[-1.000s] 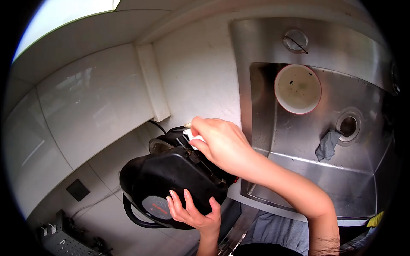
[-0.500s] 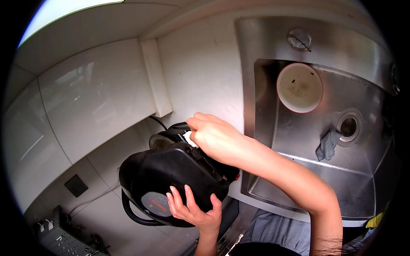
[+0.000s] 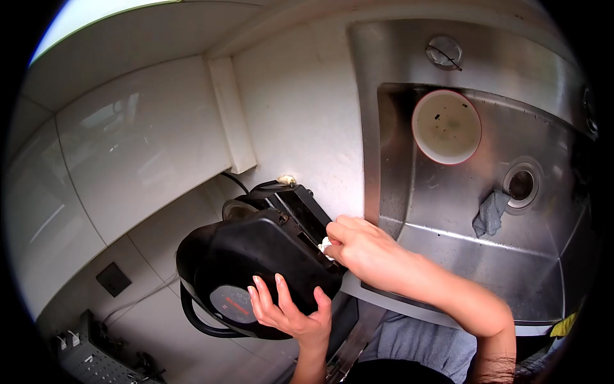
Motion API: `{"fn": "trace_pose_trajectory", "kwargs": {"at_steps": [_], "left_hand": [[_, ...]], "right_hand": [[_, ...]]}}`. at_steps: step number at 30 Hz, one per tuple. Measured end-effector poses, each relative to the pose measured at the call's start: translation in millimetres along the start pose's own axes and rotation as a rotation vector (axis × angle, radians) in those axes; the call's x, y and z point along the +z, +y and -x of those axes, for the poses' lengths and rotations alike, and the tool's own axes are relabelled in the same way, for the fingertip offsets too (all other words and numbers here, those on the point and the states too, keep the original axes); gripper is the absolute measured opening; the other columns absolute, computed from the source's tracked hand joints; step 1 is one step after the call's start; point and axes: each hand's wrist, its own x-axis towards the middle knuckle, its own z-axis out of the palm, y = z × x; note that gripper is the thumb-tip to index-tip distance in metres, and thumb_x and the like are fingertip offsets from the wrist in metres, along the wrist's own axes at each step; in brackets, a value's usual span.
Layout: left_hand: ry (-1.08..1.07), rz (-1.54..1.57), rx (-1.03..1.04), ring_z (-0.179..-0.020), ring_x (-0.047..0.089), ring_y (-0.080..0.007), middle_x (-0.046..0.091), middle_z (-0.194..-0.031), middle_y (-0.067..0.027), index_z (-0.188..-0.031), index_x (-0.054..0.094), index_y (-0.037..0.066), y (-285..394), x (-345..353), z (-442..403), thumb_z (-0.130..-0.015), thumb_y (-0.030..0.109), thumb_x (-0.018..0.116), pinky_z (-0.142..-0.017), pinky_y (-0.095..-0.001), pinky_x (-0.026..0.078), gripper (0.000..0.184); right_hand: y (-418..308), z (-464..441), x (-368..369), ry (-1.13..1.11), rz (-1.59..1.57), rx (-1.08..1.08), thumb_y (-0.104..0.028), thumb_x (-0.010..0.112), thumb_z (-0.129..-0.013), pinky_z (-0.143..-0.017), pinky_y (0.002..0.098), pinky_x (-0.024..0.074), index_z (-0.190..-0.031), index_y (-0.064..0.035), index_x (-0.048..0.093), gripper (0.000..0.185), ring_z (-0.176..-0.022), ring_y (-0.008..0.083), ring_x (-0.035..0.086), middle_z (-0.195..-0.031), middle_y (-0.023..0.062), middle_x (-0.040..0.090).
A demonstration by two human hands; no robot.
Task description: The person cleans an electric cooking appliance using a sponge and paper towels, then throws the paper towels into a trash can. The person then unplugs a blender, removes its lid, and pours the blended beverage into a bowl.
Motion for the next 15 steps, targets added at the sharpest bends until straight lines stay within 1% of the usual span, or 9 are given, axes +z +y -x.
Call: {"fn": "trace_pose_trajectory", "kwargs": {"at_steps": [2,4,6,8,10,12,15], "left_hand": [[0.001,0.006,0.006,-0.132,0.041,-0.0441,0.049,-0.141,-0.026,-0.13,0.057,0.002,0,0,0,-0.092,0.044,0.058,-0.107,-0.0538,0.031,0.057],[-0.006,0.027,0.021,-0.134,0.04,-0.0424,0.045,-0.145,-0.0241,-0.133,0.054,-0.001,-1,0,0,-0.088,0.034,0.063,-0.111,-0.0542,0.026,0.057],[-0.016,0.021,0.014,-0.134,0.04,-0.0425,0.045,-0.145,-0.0241,-0.133,0.054,-0.001,-1,-2,0,-0.088,0.034,0.063,-0.111,-0.0543,0.026,0.057],[-0.019,0.022,0.009,-0.134,0.04,-0.0425,0.045,-0.145,-0.0241,-0.133,0.054,-0.001,0,-2,2,-0.088,0.033,0.063,-0.111,-0.0543,0.026,0.057],[-0.009,0.02,0.013,-0.134,0.04,-0.0426,0.045,-0.145,-0.0243,-0.133,0.054,-0.001,0,-1,1,-0.089,0.034,0.063,-0.111,-0.0545,0.026,0.057],[-0.007,0.024,0.01,-0.134,0.04,-0.0424,0.045,-0.145,-0.024,-0.133,0.054,-0.001,1,-1,-1,-0.089,0.034,0.062,-0.111,-0.0547,0.026,0.057],[-0.007,0.02,0.002,-0.135,0.04,-0.0422,0.045,-0.146,-0.0234,-0.134,0.054,0.0,0,-2,1,-0.089,0.035,0.062,-0.112,-0.0551,0.025,0.057]], "right_hand": [[-4,0,-4,-0.042,0.038,-0.033,-0.008,0.065,-0.075,-0.078,0.0367,0.047,-0.083,0.0024,0.068,0.014,-0.088,0.0249,0.055,-0.085,0.0097,0.053],[-4,-12,-12,-0.041,0.079,-0.038,-0.008,0.062,-0.074,-0.079,0.0364,0.0468,-0.084,0.002,0.068,0.015,-0.089,0.0258,0.054,-0.085,0.0105,0.053],[-1,-35,-24,0.209,0.101,-0.058,-0.008,0.063,-0.07,-0.08,0.0371,0.0493,-0.07,0.0018,0.065,0.01,-0.088,0.028,0.057,-0.084,0.0111,0.057],[6,-59,-22,0.259,0.105,-0.133,-0.008,0.063,-0.071,-0.081,0.0378,0.0495,-0.07,0.0031,0.063,0.011,-0.089,0.0289,0.057,-0.087,0.0125,0.058],[18,-73,-3,0.23,0.114,-0.147,-0.008,0.063,-0.071,-0.081,0.039,0.0501,-0.07,0.0046,0.064,0.013,-0.09,0.0297,0.058,-0.088,0.0138,0.059],[24,-76,13,0.187,0.094,-0.076,-0.008,0.064,-0.071,-0.082,0.0395,0.0509,-0.069,0.0045,0.065,0.013,-0.09,0.0303,0.059,-0.087,0.0142,0.06],[16,-65,16,0.161,0.084,-0.049,-0.006,0.063,-0.072,-0.082,0.0399,0.0516,-0.068,0.0037,0.067,0.011,-0.091,0.0307,0.06,-0.085,0.0148,0.061]]}}
